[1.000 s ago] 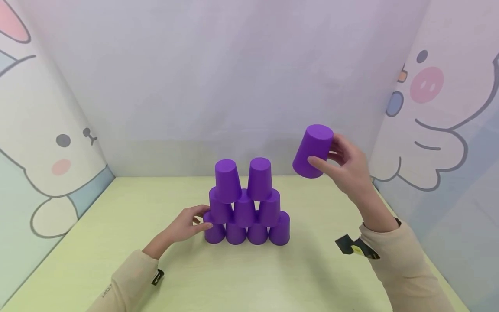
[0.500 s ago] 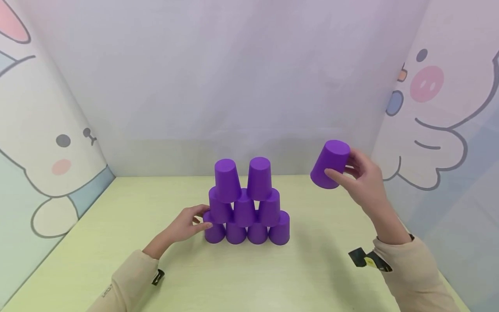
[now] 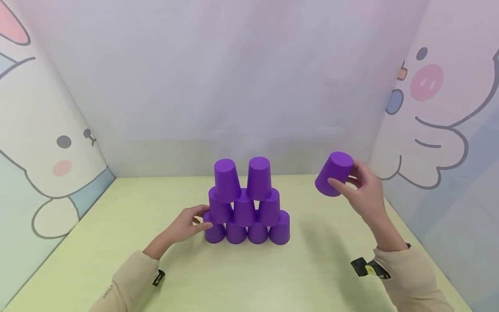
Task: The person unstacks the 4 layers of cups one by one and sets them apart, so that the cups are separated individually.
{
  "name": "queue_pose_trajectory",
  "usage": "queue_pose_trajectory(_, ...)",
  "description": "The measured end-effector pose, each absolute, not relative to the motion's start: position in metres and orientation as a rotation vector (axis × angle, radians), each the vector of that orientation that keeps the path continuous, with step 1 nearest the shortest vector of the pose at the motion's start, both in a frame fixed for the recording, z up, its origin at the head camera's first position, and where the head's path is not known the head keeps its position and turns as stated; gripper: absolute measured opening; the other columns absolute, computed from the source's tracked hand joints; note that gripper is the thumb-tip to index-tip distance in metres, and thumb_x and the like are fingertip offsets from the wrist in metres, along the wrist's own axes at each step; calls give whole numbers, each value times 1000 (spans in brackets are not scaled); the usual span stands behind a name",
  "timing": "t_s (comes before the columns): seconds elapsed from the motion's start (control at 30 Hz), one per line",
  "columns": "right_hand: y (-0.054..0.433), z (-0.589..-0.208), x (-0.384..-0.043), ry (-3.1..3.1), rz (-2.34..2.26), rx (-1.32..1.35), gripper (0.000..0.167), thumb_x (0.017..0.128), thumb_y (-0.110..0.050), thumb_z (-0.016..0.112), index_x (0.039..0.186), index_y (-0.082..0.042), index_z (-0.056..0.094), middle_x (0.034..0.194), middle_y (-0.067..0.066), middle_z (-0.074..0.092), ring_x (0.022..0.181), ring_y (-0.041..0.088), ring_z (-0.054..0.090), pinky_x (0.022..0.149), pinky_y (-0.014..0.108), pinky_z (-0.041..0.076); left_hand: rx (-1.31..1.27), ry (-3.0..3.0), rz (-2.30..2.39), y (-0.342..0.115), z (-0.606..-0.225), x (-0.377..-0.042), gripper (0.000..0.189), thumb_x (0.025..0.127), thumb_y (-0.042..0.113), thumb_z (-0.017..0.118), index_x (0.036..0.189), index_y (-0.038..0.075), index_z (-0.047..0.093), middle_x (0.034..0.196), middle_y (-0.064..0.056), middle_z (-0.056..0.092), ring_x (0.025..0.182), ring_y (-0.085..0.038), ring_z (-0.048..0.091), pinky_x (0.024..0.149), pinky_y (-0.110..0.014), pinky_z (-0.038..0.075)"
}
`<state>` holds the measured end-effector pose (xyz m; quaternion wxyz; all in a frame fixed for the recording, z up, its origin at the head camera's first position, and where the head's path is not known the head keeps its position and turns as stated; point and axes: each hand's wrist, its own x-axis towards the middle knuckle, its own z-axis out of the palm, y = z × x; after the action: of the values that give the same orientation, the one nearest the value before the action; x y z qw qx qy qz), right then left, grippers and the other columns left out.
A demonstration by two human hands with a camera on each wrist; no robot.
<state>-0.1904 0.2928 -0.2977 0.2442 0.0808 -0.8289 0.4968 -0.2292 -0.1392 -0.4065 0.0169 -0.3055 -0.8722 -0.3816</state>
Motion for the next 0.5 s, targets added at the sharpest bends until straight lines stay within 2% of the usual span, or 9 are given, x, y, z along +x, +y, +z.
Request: queue_pose_trajectory(0.5,297,-346,-201,-2294,1301,185,53,78,-10,72,123,2,47,101,-18,51,90,-6,51,74,7,42,-933,-2715,-1188,-138,-407,-230,38,86,21,65,117,2,55,102,-4,63,88,-18,59,67,-28,46)
